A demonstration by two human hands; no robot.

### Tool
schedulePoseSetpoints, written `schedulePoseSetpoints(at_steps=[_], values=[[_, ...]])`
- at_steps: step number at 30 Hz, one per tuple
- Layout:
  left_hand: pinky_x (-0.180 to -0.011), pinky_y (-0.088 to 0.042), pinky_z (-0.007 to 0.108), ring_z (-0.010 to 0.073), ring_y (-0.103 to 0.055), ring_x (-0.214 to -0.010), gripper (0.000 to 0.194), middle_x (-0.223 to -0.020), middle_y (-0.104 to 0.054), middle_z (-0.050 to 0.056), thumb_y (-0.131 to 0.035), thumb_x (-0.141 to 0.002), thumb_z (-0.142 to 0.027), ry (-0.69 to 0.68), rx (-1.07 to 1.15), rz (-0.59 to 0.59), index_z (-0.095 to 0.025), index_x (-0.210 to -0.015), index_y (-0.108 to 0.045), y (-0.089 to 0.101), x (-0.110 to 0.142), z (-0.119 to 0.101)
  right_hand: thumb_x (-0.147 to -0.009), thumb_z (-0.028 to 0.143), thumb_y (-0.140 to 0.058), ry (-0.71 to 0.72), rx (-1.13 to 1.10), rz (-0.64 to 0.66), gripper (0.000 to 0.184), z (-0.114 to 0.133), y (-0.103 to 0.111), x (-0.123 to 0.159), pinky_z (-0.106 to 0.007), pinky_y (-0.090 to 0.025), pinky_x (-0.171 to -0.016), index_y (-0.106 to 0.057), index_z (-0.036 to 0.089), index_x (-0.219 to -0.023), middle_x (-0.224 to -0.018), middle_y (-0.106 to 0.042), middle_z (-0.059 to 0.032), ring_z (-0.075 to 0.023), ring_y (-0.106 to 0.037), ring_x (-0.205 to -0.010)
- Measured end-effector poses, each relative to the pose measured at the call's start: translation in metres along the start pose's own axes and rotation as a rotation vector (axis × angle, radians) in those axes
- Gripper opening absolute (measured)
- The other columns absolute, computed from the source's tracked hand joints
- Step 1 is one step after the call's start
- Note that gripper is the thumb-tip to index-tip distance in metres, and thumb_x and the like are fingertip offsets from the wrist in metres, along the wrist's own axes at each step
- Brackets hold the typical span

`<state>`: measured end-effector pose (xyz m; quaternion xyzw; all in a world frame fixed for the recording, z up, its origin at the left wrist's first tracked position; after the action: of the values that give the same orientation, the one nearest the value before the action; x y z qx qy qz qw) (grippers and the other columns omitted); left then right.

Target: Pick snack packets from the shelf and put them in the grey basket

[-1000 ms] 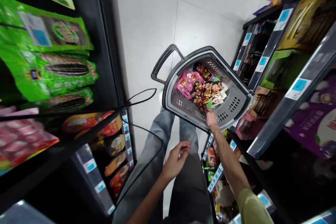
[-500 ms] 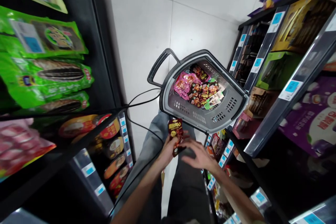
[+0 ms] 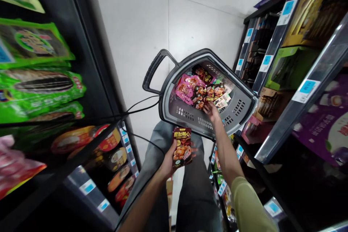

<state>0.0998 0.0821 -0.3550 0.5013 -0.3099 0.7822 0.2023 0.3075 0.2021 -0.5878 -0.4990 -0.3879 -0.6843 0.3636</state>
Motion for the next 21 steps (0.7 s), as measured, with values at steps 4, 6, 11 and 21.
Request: schedulePoseSetpoints(at_steps=[4, 6, 11, 21], values=[[-0.073, -0.065, 0.040, 0.0348, -0.078, -0.097, 0.073, -0.096, -0.082, 0.011, -0.063, -0.078, -0.079, 0.011, -0.005, -0.010, -0.020, -0.120, -0.071, -0.006, 0.001, -0.001, -0.084, 0.022, -0.063, -0.057, -0.089, -0.017, 0.018, -0.006, -0.024, -0.019, -0.032, -0.061, -0.074, -0.060, 0.030, -0.100, -0.088, -0.070, 0.0052, -0.0137, -0.067, -0.074], [-0.075, -0.065, 0.040, 0.0353, -0.077, -0.100, 0.075, -0.096, -0.082, 0.012, -0.062, -0.078, -0.080, 0.020, -0.020, -0.012, -0.019, -0.121, -0.071, -0.008, 0.000, -0.001, -0.085, 0.022, -0.061, -0.048, -0.085, -0.064, 0.010, -0.004, -0.026, -0.025, -0.029, -0.060, -0.070, -0.059, 0.027, -0.092, -0.082, -0.069, 0.0051, -0.0137, -0.067, -0.072], [-0.076, -0.064, 0.039, 0.0350, -0.077, -0.102, 0.074, -0.098, -0.081, 0.012, -0.065, -0.076, -0.080, -0.030, -0.049, -0.039, -0.021, -0.121, -0.072, -0.003, -0.003, -0.004, -0.085, 0.022, -0.055, 0.072, -0.073, -0.218, 0.005, 0.008, -0.008, -0.022, -0.019, -0.052, -0.063, -0.059, 0.022, -0.088, -0.071, -0.065, 0.0061, -0.0088, -0.061, -0.064], [-0.081, -0.064, 0.039, 0.0337, -0.074, -0.107, 0.089, -0.112, -0.078, 0.016, -0.068, -0.068, -0.086, -0.109, 0.033, -0.016, -0.017, -0.124, -0.069, -0.005, -0.013, -0.013, -0.069, 0.030, -0.072, 0.470, -0.012, -0.105, 0.020, 0.021, 0.041, 0.099, -0.020, -0.055, -0.066, -0.055, 0.024, -0.079, -0.074, -0.058, 0.0076, -0.0090, -0.057, -0.067]])
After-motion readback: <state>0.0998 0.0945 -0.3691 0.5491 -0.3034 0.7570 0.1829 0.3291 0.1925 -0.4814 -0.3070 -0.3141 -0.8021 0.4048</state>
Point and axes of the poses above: each hand's wrist, its own x-axis away from the middle knuckle, its own y-axis out of the back of the hand, z = x × y, the point moved 5 cm from there along -x, towards the middle knuckle
